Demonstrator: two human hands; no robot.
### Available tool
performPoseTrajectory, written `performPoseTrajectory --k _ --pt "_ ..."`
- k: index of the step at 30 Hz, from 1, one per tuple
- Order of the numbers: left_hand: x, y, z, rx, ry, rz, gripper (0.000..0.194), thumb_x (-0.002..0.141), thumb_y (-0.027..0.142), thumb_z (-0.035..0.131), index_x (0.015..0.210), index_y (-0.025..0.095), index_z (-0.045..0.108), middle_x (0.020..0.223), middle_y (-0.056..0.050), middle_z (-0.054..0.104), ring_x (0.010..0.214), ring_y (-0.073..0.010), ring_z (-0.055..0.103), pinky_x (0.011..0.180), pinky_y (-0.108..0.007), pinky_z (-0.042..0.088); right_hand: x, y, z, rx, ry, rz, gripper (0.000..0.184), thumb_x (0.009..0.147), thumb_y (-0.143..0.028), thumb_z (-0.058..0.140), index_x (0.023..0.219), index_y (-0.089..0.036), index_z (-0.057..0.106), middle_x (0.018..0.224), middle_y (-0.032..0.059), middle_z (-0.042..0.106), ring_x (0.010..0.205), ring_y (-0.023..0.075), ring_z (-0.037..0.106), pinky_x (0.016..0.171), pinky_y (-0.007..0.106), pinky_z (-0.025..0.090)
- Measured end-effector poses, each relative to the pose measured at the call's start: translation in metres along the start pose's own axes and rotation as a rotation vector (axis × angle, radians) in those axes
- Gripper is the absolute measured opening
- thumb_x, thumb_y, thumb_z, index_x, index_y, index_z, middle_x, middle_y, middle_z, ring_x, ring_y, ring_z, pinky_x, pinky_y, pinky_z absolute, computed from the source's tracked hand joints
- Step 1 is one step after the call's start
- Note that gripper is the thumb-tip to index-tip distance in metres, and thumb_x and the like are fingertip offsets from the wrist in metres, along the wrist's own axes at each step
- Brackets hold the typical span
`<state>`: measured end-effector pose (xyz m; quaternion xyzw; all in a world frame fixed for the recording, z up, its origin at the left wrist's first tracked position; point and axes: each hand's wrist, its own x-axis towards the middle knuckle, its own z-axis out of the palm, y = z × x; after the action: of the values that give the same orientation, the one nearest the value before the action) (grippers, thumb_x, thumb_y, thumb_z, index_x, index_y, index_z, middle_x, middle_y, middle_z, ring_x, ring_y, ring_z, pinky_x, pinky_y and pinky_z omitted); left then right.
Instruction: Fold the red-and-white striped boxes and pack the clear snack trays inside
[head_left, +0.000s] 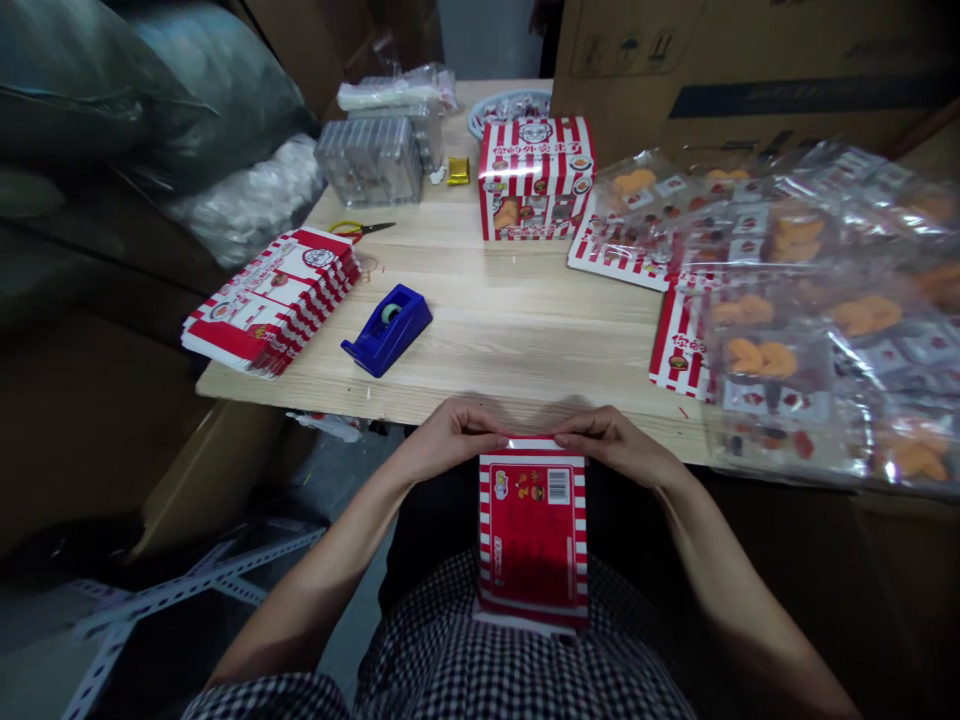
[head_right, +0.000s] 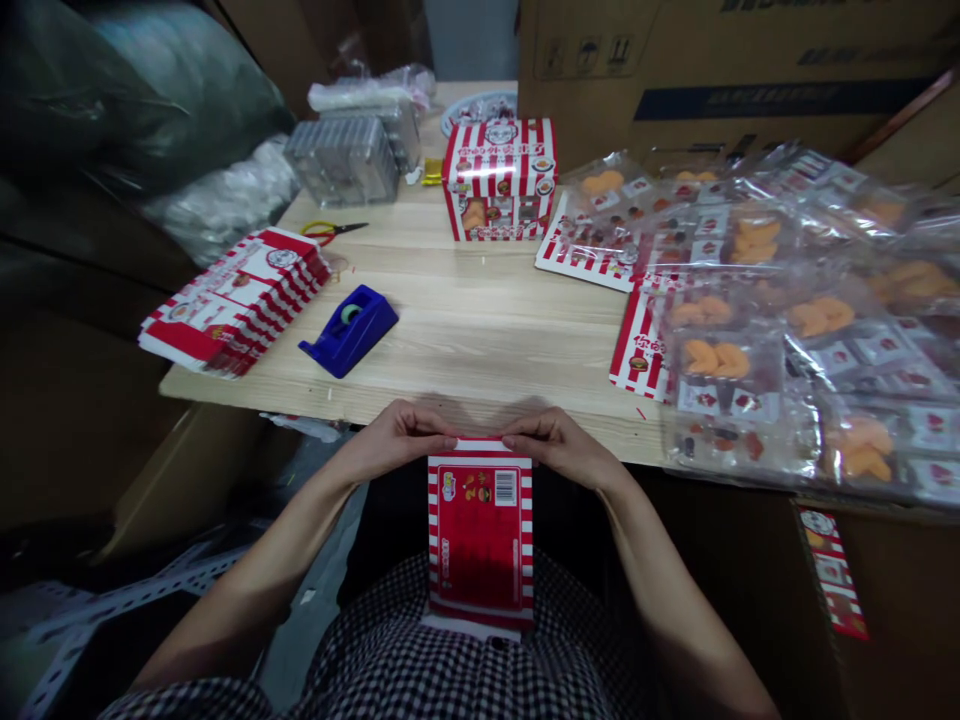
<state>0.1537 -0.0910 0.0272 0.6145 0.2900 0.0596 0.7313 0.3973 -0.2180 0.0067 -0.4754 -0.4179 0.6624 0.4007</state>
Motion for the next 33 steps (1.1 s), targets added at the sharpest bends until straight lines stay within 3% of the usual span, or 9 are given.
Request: performPoseTrajectory --k 6,13,18,23,28,31,33 --pt "0.002 -0.005 -0.001 -0.031 0.001 -0.024 0.016 0.082 0.030 0.077 0.091 0.018 0.081 0.089 -0.007 0.081 0.077 -0.0181 0.074 0.076 -0.031 0.057 0.011 0.009 -0.004 -0.001 0.020 0.008 0.023 0.083 -0.041 0.078 0.099 -0.024 0.080 0.094 0.0022 0.081 0.077 0.0155 0.073 0.073 0.030 0.058" --pt "0.003 -0.010 0.000 -0.028 0.008 -0.049 0.017 0.082 0.029 0.078 0.094 0.019 0.080 0.094 -0.008 0.081 0.083 -0.0183 0.075 0.080 -0.031 0.057 0.001 0.012 -0.008 -0.087 -0.030 -0.066 0.026 0.093 -0.041 0.067 0.114 -0.028 0.076 0.104 0.0014 0.080 0.090 0.0150 0.073 0.084 0.032 0.058" --pt "0.004 -0.006 -0.001 0.003 -0.019 -0.049 0.017 0.081 0.030 0.078 0.093 0.018 0.081 0.093 -0.008 0.081 0.079 -0.0172 0.075 0.078 -0.030 0.057 -0.002 0.005 -0.019 -0.056 -0.075 0.005 0.026 0.087 -0.039 0.074 0.109 -0.025 0.078 0.081 -0.0012 0.079 0.061 0.0098 0.067 0.059 0.022 0.056" --pt "0.003 -0.003 -0.001 -0.002 -0.024 -0.054 0.020 0.081 0.033 0.078 0.094 0.017 0.080 0.090 -0.008 0.081 0.079 -0.0179 0.075 0.076 -0.030 0.058 0.007 -0.003 -0.017 -0.067 -0.112 0.015 0.023 0.088 -0.039 0.073 0.105 -0.024 0.079 0.083 -0.0013 0.078 0.061 0.0085 0.066 0.059 0.021 0.055" --pt "0.003 -0.007 -0.001 0.014 -0.002 -0.022 0.018 0.081 0.032 0.077 0.090 0.017 0.080 0.090 -0.008 0.081 0.076 -0.0170 0.074 0.073 -0.028 0.056 0.005 0.005 -0.003 -0.161 0.016 -0.084 0.020 0.090 -0.040 0.071 0.099 -0.025 0.080 0.093 0.0015 0.080 0.080 0.0154 0.072 0.076 0.031 0.058" --pt "0.000 -0.006 -0.003 0.010 -0.043 -0.017 0.020 0.084 0.033 0.074 0.097 0.018 0.080 0.095 -0.009 0.081 0.082 -0.0188 0.075 0.077 -0.030 0.057 -0.009 0.010 0.008 -0.187 0.112 -0.134 0.023 0.095 -0.042 0.064 0.112 -0.031 0.077 0.107 0.0024 0.079 0.099 0.0212 0.073 0.092 0.041 0.057" --pt "-0.006 -0.004 -0.004 0.039 -0.073 0.002 0.023 0.089 0.034 0.070 0.106 0.020 0.079 0.102 -0.009 0.080 0.090 -0.0205 0.075 0.082 -0.033 0.058 -0.022 0.012 0.016 -0.210 0.149 -0.147 0.028 0.099 -0.042 0.059 0.123 -0.036 0.072 0.125 0.0020 0.074 0.118 0.0236 0.068 0.105 0.049 0.051"
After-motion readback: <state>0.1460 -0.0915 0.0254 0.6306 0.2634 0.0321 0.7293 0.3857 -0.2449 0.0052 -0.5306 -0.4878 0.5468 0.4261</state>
